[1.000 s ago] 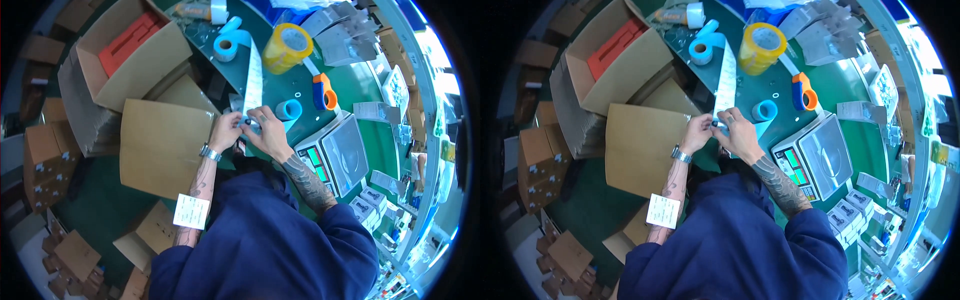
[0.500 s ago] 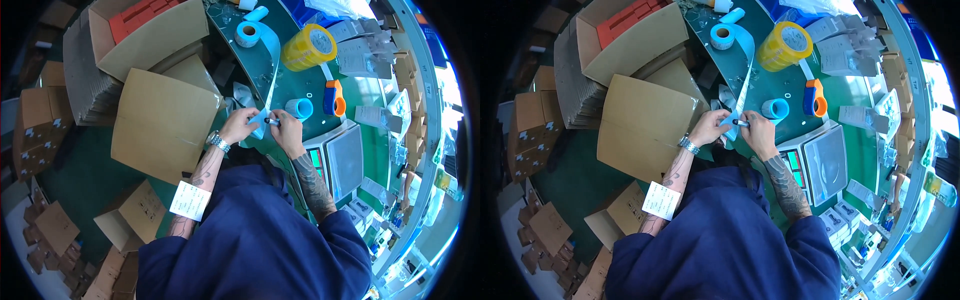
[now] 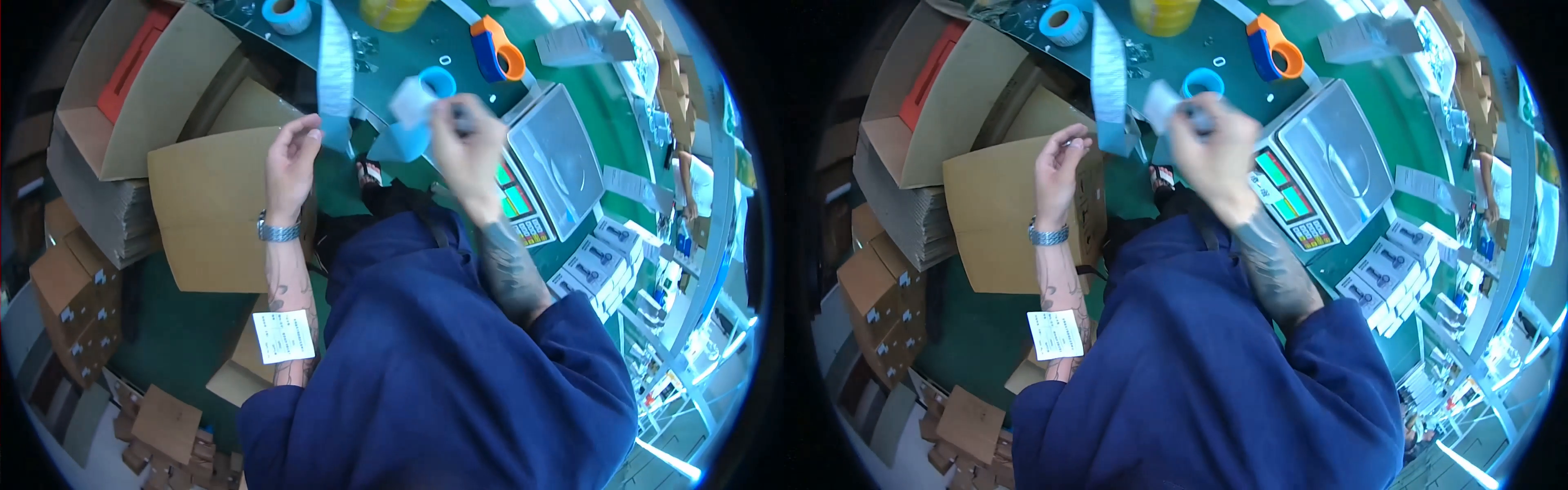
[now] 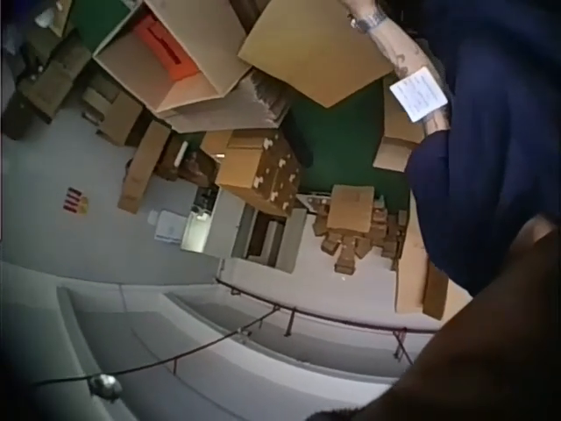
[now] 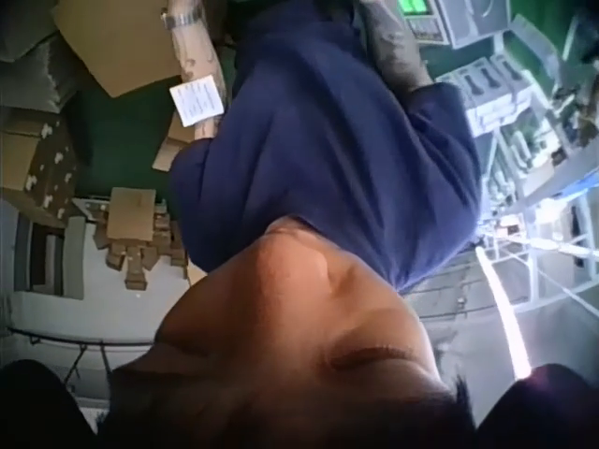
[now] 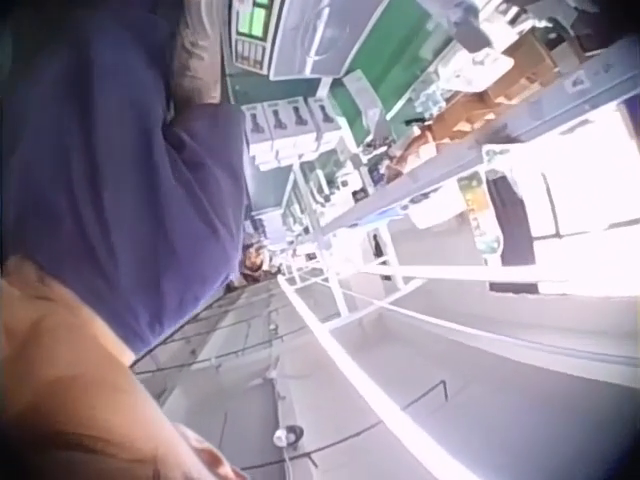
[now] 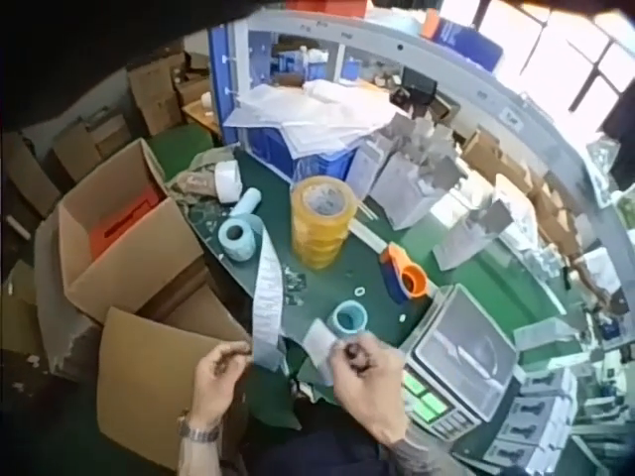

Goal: Packing items into small boxes, placing them in shipping cartons, and taping the cartons closed.

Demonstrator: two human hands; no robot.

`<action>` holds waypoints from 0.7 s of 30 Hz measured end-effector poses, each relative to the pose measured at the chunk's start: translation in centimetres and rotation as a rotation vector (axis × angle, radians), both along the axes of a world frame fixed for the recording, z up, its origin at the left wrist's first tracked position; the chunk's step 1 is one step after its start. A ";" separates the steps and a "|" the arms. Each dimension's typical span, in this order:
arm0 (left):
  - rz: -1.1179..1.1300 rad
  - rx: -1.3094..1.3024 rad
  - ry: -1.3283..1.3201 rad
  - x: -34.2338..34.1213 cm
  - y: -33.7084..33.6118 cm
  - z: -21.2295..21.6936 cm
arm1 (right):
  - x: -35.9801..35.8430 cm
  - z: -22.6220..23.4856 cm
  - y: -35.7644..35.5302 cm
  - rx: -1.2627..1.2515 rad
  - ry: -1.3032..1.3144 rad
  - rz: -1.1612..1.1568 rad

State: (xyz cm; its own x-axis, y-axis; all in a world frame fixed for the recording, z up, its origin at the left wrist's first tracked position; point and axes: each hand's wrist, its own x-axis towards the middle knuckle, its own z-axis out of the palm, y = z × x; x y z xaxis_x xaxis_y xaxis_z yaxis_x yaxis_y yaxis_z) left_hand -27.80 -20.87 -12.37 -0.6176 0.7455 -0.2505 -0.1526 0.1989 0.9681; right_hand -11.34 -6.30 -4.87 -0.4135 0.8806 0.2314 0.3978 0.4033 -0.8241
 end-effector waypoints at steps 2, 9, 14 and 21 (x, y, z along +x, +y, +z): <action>-0.020 0.081 -0.171 0.8 -0.9 0.9 | -2.6 -2.4 -2.4 -0.156 -0.016 0.132; 0.179 0.030 -0.406 6.4 -6.7 -2.0 | -2.9 -8.1 -6.0 -0.572 0.004 0.471; 0.203 0.051 -0.510 9.8 -11.0 -3.8 | 0.9 -9.5 -7.1 -0.955 -0.014 0.636; 0.208 -0.011 -0.558 15.9 -15.4 -7.6 | 6.2 -17.8 -11.6 -1.108 -0.064 0.684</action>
State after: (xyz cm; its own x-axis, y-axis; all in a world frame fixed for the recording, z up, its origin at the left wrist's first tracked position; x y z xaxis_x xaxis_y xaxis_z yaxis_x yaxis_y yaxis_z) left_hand -11.88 -36.24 -19.99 -0.5232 0.6186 -0.5862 -0.6745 0.1198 0.7285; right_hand -5.10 -17.86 -22.70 -0.8346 0.1970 -0.5144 0.4343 -0.3391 -0.8345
